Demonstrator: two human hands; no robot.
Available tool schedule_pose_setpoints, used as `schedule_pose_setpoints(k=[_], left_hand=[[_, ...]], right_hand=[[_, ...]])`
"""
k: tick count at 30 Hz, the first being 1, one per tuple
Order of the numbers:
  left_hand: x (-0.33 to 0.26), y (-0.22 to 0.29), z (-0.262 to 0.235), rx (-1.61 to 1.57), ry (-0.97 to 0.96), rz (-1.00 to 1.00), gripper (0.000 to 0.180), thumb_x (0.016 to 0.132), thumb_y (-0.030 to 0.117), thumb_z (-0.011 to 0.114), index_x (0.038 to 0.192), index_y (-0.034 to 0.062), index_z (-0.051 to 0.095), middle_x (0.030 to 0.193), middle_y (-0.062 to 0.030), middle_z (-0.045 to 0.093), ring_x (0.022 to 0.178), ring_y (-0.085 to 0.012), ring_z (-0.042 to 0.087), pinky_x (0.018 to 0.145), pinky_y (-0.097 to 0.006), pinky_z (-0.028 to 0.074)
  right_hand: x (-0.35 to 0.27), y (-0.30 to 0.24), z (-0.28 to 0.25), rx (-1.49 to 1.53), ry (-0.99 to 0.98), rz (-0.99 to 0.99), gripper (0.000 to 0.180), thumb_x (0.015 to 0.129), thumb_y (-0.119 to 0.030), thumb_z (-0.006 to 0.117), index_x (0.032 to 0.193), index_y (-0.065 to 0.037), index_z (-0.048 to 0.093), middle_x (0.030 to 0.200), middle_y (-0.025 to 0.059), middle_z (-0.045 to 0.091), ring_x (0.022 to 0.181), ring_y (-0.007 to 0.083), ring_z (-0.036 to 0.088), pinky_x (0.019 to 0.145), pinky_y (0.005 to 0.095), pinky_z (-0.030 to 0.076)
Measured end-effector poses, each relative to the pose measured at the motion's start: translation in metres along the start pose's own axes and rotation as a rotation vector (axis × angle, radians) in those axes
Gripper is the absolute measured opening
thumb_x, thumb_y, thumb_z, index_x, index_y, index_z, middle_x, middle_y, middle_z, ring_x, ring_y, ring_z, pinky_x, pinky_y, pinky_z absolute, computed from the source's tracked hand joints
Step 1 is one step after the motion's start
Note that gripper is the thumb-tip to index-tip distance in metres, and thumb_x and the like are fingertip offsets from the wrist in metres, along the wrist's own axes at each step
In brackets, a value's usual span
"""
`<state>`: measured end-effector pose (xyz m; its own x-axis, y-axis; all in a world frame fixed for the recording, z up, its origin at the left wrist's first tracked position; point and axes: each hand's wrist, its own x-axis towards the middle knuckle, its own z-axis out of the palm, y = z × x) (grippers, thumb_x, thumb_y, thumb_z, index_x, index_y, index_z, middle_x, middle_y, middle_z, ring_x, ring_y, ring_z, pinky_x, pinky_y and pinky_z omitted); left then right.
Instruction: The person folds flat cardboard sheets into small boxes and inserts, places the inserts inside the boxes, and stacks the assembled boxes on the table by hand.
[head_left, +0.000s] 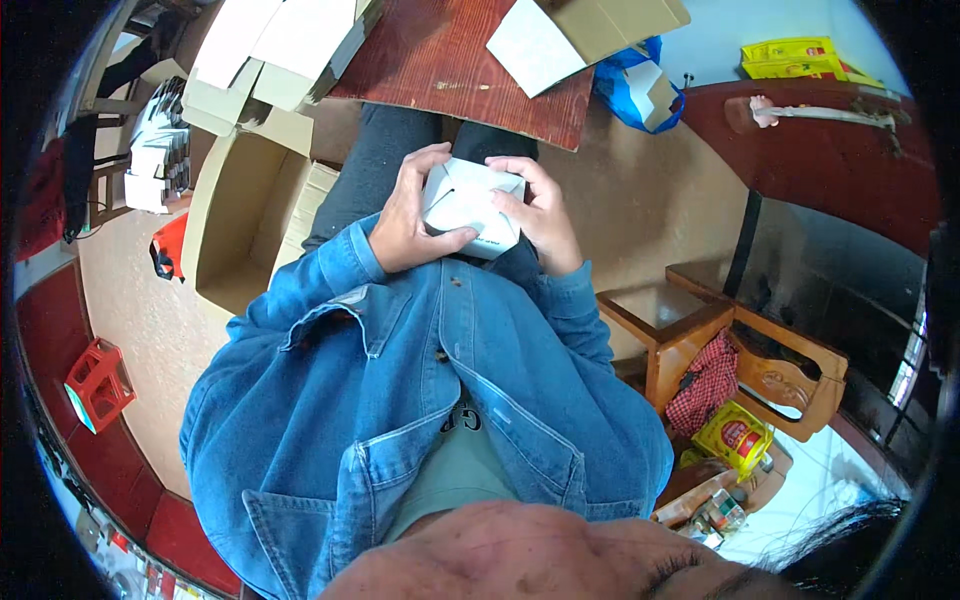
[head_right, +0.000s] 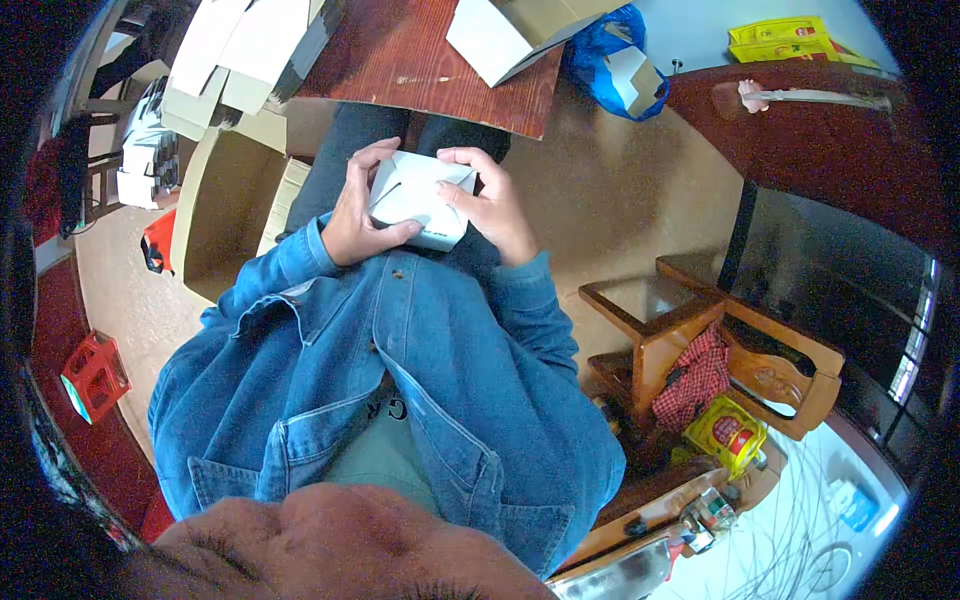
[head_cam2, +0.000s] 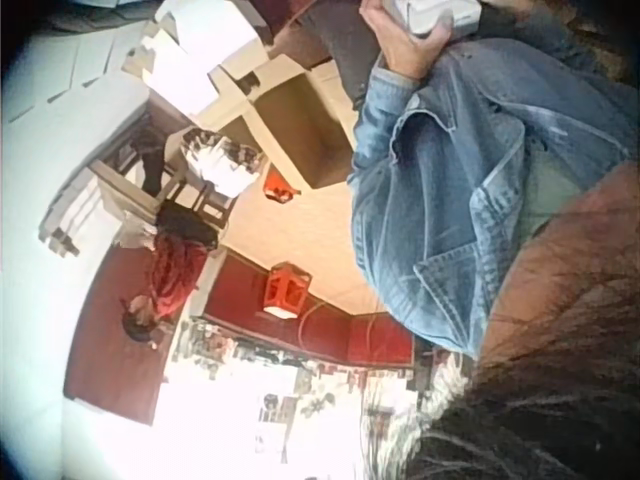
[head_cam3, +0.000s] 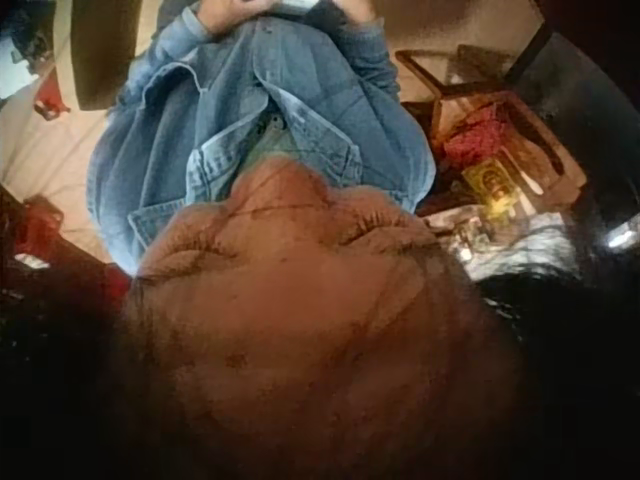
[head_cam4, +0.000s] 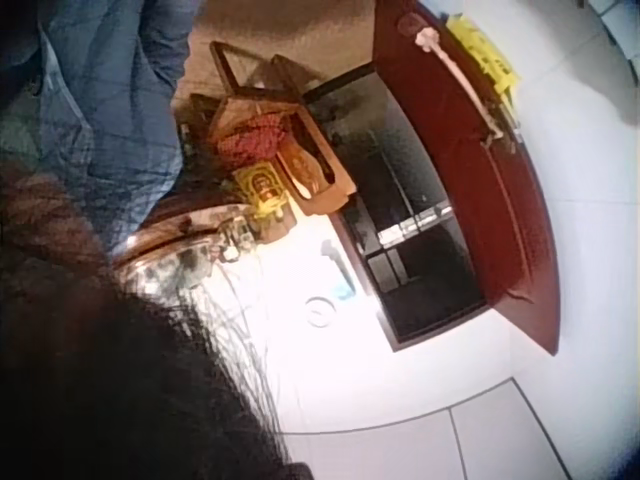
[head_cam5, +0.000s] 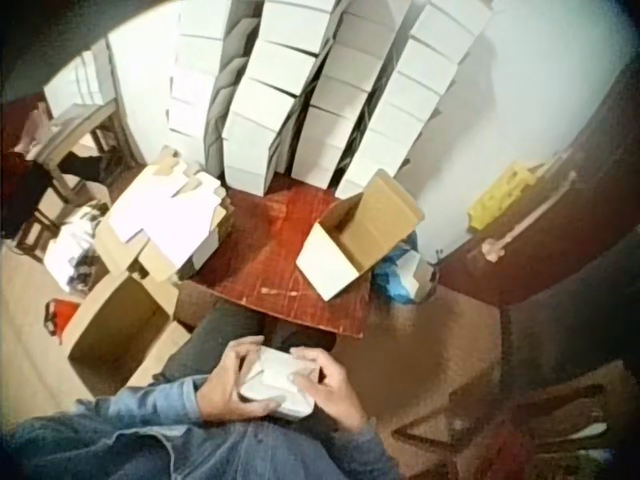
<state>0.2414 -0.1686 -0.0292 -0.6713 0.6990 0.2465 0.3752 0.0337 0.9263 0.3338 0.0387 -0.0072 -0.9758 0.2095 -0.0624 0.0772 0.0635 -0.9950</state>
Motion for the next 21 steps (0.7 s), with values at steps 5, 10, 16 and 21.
schedule_pose_setpoints(k=[5, 10, 16, 21], left_hand=[[0.002, 0.007, 0.001, 0.003, -0.041, -0.006, 0.096, 0.068, 0.026, 0.088, 0.144, 0.0057, 0.034, 0.147, -0.0264, 0.037, 0.135, -0.0436, 0.041, 0.112, -0.052, 0.038], [0.002, 0.007, 0.002, 0.035, -0.068, 0.035, 0.099, 0.067, 0.025, 0.089, 0.145, 0.0041, 0.032, 0.149, -0.0257, 0.036, 0.138, -0.0421, 0.039, 0.114, -0.051, 0.036], [0.003, 0.003, 0.001, 0.089, -0.076, 0.035, 0.103, 0.066, 0.030, 0.090, 0.147, 0.0040, 0.032, 0.149, -0.0248, 0.036, 0.138, -0.0420, 0.038, 0.115, -0.051, 0.035], [0.002, -0.008, 0.000, 0.115, -0.104, -0.018, 0.107, 0.065, 0.034, 0.091, 0.149, 0.0054, 0.031, 0.148, -0.0240, 0.036, 0.137, -0.0426, 0.039, 0.115, -0.053, 0.035]], right_hand=[[0.000, -0.023, -0.005, -0.200, -0.083, 0.092, 0.043, 0.084, -0.010, 0.075, 0.124, -0.001, 0.062, 0.121, 0.0143, 0.068, 0.105, 0.0265, 0.065, 0.091, 0.0335, 0.051], [0.002, -0.031, -0.004, -0.447, -0.115, 0.078, 0.047, 0.083, -0.011, 0.077, 0.126, -0.002, 0.062, 0.120, 0.0151, 0.068, 0.103, 0.0275, 0.067, 0.089, 0.0348, 0.052], [0.002, -0.030, -0.010, -0.457, -0.159, 0.067, 0.054, 0.081, -0.013, 0.078, 0.131, -0.004, 0.060, 0.120, 0.0155, 0.068, 0.105, 0.0290, 0.067, 0.090, 0.0356, 0.052], [-0.004, -0.019, -0.018, -0.459, -0.228, -0.105, 0.064, 0.078, -0.018, 0.081, 0.136, -0.006, 0.058, 0.124, 0.0172, 0.066, 0.110, 0.0328, 0.064, 0.094, 0.0383, 0.050]])
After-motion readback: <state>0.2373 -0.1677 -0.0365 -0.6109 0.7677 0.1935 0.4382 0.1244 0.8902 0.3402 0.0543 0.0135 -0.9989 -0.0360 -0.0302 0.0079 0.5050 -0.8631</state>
